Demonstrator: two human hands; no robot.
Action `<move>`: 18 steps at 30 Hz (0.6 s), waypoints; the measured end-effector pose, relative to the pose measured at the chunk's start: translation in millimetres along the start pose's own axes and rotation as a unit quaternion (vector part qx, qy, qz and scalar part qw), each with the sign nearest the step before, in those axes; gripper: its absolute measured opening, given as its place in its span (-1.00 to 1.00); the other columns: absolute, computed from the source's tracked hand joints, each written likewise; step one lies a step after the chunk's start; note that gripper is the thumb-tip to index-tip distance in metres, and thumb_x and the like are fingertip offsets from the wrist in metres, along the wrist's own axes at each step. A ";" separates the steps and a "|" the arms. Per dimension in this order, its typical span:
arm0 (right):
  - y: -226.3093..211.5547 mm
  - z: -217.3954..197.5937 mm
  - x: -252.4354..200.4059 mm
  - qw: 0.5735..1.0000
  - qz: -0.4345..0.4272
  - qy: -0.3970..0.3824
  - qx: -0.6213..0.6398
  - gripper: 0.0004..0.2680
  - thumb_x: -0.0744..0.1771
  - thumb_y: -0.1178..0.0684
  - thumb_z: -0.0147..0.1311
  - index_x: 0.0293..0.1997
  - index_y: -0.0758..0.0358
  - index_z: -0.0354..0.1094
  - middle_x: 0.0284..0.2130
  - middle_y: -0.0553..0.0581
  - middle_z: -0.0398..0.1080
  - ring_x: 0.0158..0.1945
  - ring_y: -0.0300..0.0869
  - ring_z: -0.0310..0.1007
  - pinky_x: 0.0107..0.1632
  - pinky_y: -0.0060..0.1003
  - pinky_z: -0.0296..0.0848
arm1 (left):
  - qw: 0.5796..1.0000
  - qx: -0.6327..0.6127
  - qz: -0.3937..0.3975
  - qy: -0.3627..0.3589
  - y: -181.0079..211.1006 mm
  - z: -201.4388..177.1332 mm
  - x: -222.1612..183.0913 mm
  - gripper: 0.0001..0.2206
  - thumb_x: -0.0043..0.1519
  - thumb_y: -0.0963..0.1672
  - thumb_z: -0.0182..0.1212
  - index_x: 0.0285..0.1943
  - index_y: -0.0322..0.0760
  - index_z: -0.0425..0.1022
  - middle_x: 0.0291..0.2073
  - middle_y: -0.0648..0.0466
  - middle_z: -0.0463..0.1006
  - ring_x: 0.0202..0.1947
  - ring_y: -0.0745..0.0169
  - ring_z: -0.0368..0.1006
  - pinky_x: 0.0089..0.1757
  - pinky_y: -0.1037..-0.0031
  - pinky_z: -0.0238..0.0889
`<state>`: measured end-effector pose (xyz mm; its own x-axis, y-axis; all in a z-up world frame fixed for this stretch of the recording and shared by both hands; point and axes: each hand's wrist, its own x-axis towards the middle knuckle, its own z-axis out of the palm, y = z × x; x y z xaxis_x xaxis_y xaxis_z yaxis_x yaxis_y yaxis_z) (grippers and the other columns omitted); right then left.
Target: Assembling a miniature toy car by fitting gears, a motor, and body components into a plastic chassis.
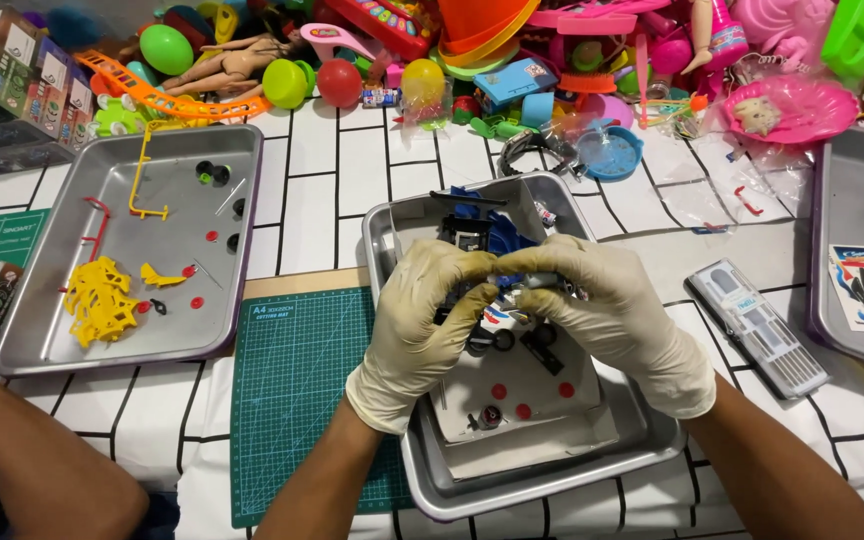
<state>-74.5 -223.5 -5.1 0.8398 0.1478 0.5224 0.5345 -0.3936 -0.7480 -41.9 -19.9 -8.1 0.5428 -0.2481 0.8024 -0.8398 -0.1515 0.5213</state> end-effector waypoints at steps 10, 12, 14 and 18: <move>9.3 -1.0 -2.5 0.968 0.181 -0.059 0.162 -0.67 0.36 0.01 0.11 0.23 0.31 0.27 -0.20 0.19 0.47 -0.25 -0.19 0.39 -0.12 -0.20 0.49 | 1.000 -0.022 0.014 -0.003 5.4 2.4 1.0 -0.92 0.20 -0.17 0.36 -0.20 -0.23 0.55 -0.40 0.07 0.50 -0.32 -0.05 0.47 -0.14 0.23 0.41; 10.2 -0.5 -2.5 0.969 0.144 -0.017 0.201 -0.80 0.39 0.13 0.08 0.09 0.42 0.34 -0.50 0.17 0.39 -0.46 -0.19 0.37 -0.28 -0.28 0.46 | 0.999 -0.029 0.017 -0.001 6.5 2.5 1.9 -0.93 0.21 -0.19 0.35 -0.19 -0.23 0.56 -0.40 0.08 0.50 -0.32 -0.04 0.48 -0.14 0.24 0.42; 9.5 0.2 -3.0 0.972 0.129 -0.025 0.195 -0.80 0.40 0.10 0.04 0.07 0.41 0.36 -0.53 0.13 0.37 -0.47 -0.21 0.36 -0.30 -0.30 0.44 | 0.999 -0.028 0.019 0.002 8.4 4.5 2.8 -0.94 0.22 -0.18 0.34 -0.20 -0.22 0.55 -0.40 0.07 0.49 -0.32 -0.05 0.47 -0.15 0.24 0.42; -2.0 -0.6 -2.5 0.984 0.097 -0.058 0.140 -0.76 0.42 -0.01 -0.06 0.04 0.37 0.40 -0.63 0.06 0.33 -0.52 -0.25 0.29 -0.38 -0.33 0.39 | 0.999 -0.045 0.012 -0.005 8.8 3.5 3.0 -0.95 0.22 -0.20 0.34 -0.22 -0.21 0.55 -0.41 0.08 0.50 -0.33 -0.04 0.47 -0.16 0.24 0.42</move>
<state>-77.8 -223.7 -4.6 0.9252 0.2035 0.3203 0.3544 -0.1615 -0.9210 -47.7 -25.3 -2.2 0.5215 -0.2599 0.8127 -0.8486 -0.0591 0.5256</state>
